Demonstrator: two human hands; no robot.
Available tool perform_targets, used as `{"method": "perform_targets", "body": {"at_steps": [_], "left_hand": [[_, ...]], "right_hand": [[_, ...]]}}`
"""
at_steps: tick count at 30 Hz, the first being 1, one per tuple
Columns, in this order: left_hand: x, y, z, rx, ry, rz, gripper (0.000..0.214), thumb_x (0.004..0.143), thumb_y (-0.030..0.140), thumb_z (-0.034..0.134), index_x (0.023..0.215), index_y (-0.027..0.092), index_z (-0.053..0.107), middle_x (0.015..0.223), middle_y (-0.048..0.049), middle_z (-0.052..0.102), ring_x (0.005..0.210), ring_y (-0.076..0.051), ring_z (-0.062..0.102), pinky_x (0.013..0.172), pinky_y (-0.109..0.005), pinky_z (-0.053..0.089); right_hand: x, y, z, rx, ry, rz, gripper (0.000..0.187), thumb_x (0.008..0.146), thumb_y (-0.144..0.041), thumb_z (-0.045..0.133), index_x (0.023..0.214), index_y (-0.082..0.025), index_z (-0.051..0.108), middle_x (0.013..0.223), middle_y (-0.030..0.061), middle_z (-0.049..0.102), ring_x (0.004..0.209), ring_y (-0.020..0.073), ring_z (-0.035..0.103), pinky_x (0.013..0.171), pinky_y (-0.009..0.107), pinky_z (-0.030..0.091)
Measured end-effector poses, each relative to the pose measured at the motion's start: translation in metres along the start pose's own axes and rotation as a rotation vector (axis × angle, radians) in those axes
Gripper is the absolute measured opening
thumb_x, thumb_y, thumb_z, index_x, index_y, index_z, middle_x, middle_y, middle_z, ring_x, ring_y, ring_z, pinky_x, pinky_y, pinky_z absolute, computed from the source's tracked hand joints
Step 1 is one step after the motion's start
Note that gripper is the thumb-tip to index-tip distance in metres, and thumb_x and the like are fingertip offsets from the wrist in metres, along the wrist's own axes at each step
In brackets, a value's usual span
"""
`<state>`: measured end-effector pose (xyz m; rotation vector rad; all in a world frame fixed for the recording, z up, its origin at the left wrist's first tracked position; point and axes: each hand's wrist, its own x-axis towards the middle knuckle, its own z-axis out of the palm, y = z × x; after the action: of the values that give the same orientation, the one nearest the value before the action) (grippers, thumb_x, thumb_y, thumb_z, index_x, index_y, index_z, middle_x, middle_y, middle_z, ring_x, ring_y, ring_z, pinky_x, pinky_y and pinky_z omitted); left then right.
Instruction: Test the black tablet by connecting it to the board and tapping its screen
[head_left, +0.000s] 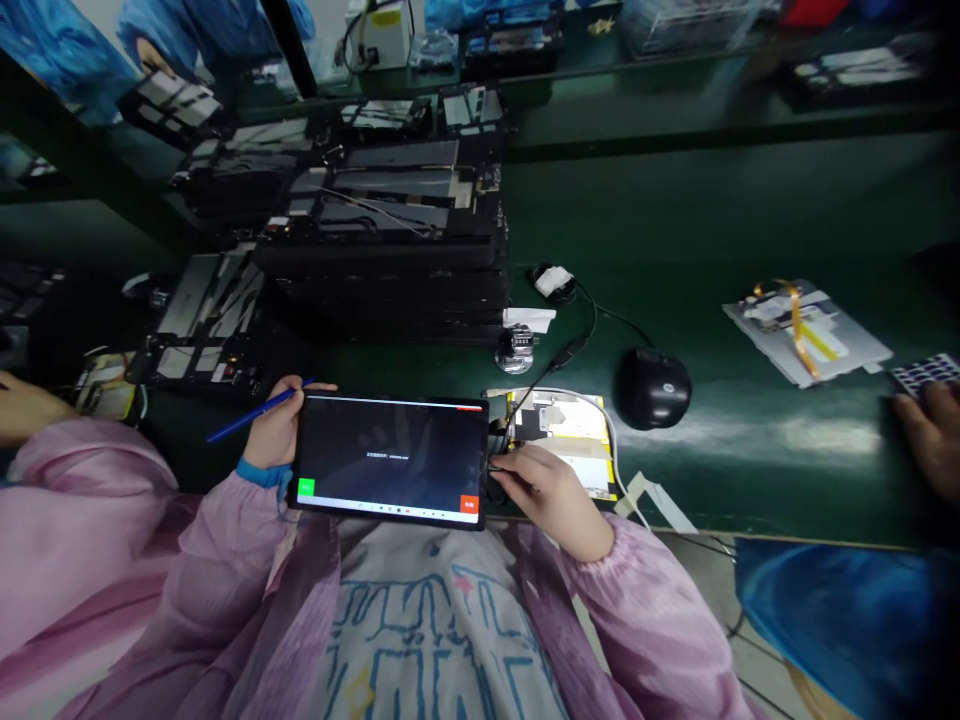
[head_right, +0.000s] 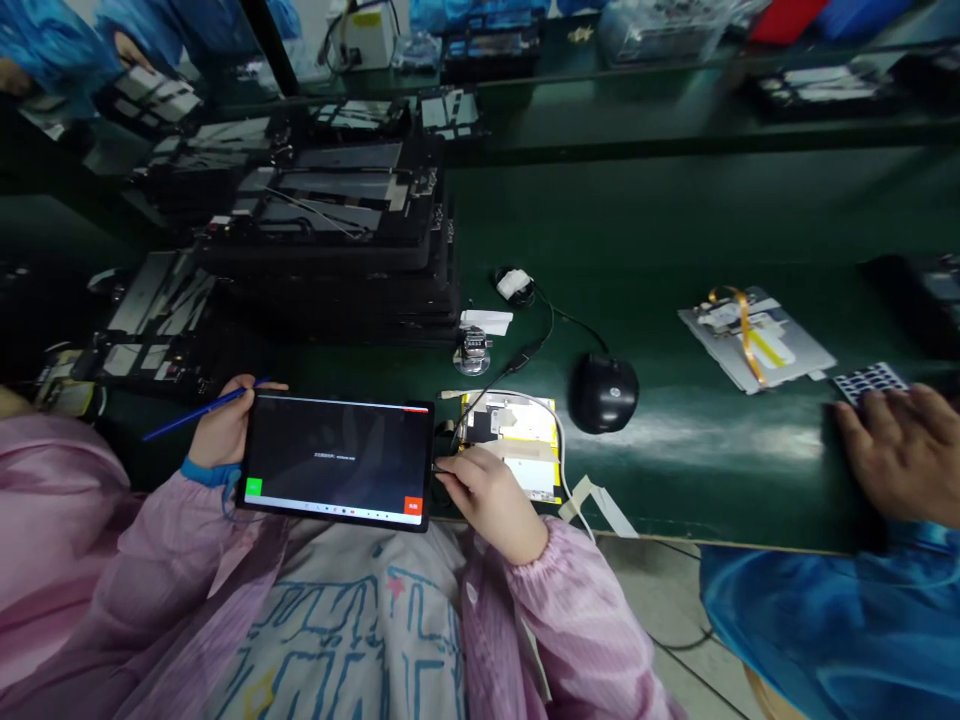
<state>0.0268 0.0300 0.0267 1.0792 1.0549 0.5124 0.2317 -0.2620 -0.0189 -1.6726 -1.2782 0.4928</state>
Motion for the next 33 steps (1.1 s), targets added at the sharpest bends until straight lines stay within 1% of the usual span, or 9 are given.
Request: {"method": "perform_targets", "body": {"at_steps": [4,8,10,13,16,20,26,33], "left_hand": [[-0.0005,-0.0005,-0.0006,-0.012,-0.026,0.006,0.028,0.07,0.026,0.07,0.082,0.02,0.046,0.086,-0.0032,0.073,0.067,-0.018,0.066,0.061,-0.029,0.053],[-0.0008,-0.0005,-0.0016,-0.021,-0.045,0.01,0.028,0.07,0.025,0.07,0.082,0.02,0.045,0.086,-0.0042,0.073,0.069,-0.019,0.067,0.064,-0.031,0.055],[-0.001,-0.0001,-0.0015,-0.024,-0.039,0.01,0.028,0.07,0.025,0.071,0.083,0.02,0.046,0.084,-0.005,0.072,0.071,-0.021,0.067,0.067,-0.034,0.056],[-0.0014,0.0006,-0.0008,-0.027,-0.031,0.007,0.027,0.072,0.024,0.069,0.083,0.021,0.045,0.085,-0.0065,0.072,0.078,-0.023,0.068,0.072,-0.037,0.056],[-0.0016,0.0008,-0.0003,-0.026,-0.031,-0.001,0.027,0.073,0.025,0.069,0.083,0.021,0.044,0.088,-0.0077,0.072,0.082,-0.025,0.068,0.073,-0.038,0.056],[-0.0017,0.0007,-0.0002,-0.035,-0.031,-0.012,0.027,0.073,0.026,0.07,0.084,0.021,0.045,0.085,-0.007,0.072,0.076,-0.023,0.068,0.069,-0.036,0.056],[-0.0017,0.0006,-0.0007,-0.048,-0.041,-0.012,0.027,0.072,0.024,0.07,0.082,0.02,0.045,0.087,-0.0069,0.073,0.073,-0.021,0.067,0.063,-0.03,0.054],[-0.002,0.0006,-0.0003,-0.044,-0.024,-0.016,0.028,0.07,0.023,0.071,0.082,0.02,0.046,0.086,-0.0061,0.073,0.07,-0.02,0.067,0.061,-0.029,0.054]], "right_hand": [[0.0009,-0.001,-0.001,0.008,0.038,0.068,0.007,0.091,-0.02,0.054,0.095,-0.019,0.06,0.078,0.0045,0.065,0.071,0.0168,0.062,0.061,0.028,0.053],[-0.0005,-0.0003,-0.0029,0.013,0.052,0.079,0.008,0.091,-0.023,0.054,0.093,-0.02,0.062,0.076,0.0046,0.066,0.068,0.0171,0.063,0.058,0.028,0.053],[-0.0014,-0.0003,-0.0028,0.031,0.071,0.06,0.009,0.09,-0.022,0.055,0.094,-0.02,0.063,0.077,0.0047,0.066,0.069,0.0177,0.064,0.059,0.029,0.054],[-0.0014,-0.0006,-0.0016,0.072,0.101,0.002,0.009,0.089,-0.017,0.057,0.094,-0.021,0.063,0.08,0.0052,0.068,0.073,0.0183,0.065,0.064,0.031,0.055],[-0.0001,-0.0008,-0.0006,0.094,0.126,-0.04,0.01,0.088,-0.014,0.057,0.091,-0.021,0.063,0.079,0.0054,0.067,0.072,0.018,0.064,0.064,0.032,0.055],[0.0008,0.0002,0.0003,0.082,0.131,-0.068,0.01,0.088,-0.011,0.057,0.085,-0.021,0.061,0.075,0.0048,0.065,0.068,0.017,0.063,0.062,0.032,0.054],[-0.0018,0.0016,0.0031,0.044,0.151,-0.074,0.012,0.086,-0.009,0.06,0.082,-0.02,0.057,0.077,0.0046,0.066,0.071,0.0169,0.064,0.064,0.031,0.056],[-0.0022,-0.0005,0.0039,0.014,0.191,-0.105,0.013,0.087,-0.009,0.056,0.083,-0.02,0.06,0.079,0.0069,0.068,0.073,0.0181,0.065,0.063,0.032,0.057]]}}
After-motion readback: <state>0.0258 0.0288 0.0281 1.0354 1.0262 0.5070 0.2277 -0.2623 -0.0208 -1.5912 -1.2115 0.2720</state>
